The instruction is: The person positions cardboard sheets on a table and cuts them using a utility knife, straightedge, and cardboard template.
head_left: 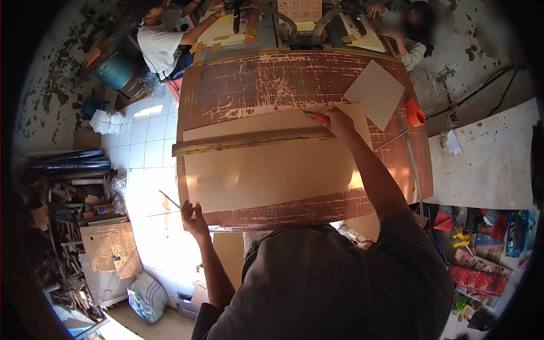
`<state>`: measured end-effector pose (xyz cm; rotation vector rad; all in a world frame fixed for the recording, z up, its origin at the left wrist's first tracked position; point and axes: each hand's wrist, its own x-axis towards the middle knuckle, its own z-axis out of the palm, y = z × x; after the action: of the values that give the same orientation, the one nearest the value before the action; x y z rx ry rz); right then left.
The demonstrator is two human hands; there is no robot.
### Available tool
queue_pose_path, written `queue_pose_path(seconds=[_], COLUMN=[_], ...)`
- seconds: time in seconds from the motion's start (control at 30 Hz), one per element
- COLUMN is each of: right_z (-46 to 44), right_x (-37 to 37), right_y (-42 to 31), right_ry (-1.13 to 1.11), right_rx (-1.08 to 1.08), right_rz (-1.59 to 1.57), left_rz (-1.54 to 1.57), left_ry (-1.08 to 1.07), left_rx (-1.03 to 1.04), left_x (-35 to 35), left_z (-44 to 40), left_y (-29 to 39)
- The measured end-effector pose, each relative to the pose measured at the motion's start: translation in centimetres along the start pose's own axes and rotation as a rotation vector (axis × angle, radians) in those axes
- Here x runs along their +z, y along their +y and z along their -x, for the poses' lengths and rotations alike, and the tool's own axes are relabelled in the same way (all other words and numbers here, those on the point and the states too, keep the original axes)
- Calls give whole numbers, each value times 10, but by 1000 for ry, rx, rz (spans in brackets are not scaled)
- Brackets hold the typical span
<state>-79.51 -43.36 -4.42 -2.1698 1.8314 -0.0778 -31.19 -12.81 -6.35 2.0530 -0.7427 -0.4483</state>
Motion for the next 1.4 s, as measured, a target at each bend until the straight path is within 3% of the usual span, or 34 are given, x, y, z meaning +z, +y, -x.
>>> queue_pose_path(seconds=[0.07,0.13,0.3,0.37,0.4,0.63,0.7,0.83,0.93,1.03,1.1,1.13,1.2,1.23,1.3,1.33,1.37,1.4], right_z=[-6,-6,-1,6,9,7,12,9,1,-5,-9,-8,-6,-8,-9,-11,-14,-17], right_x=[10,19,12,6,4,29,27,30,27,19,20,25,34,28,7,5,2,-1], right_y=[13,24,31,26,24,26,24,23,22,18,17,20,27,25,20,20,21,22], right_ry=[27,55,128,133,141,176,115,115,50,-102,-241,-238,72,65,-197,-209,-195,-183], right_rx=[-76,-144,-231,-356,-457,-638,-622,-609,-556,-517,-533,-543,-636,-649,-407,-419,-386,-354], right_rz=[-20,-39,-164,-148,-121,-129,-113,-63,-67,-164,-83,-75,-208,-201,-311,-304,-273,-243], left_rz=[377,541,711,960,965,1115,1170,1268,1273,1232,1434,1446,1452,1414,1252,1189,1269,1273], left_ry=[-45,-144,-133,-224,-205,-318,-282,-190,-84,-52,-234,-228,-410,-364,-106,-21,68,86], left_rx=[-308,-465,-676,-737,-728,-730,-833,-788,-882,-854,-831,-825,-586,-567,-649,-670,-543,-547], left_x=[11,21,53,63,68,98,105,113,121,135,151,151,155,151,135,130,143,135], left_z=[52,93,158,165,166,154,149,148,146,136,119,118,120,125,138,142,136,136], left_y=[44,41,45,35,34,47,46,50,49,22,-25,-17,-5,12,71,91,67,71])
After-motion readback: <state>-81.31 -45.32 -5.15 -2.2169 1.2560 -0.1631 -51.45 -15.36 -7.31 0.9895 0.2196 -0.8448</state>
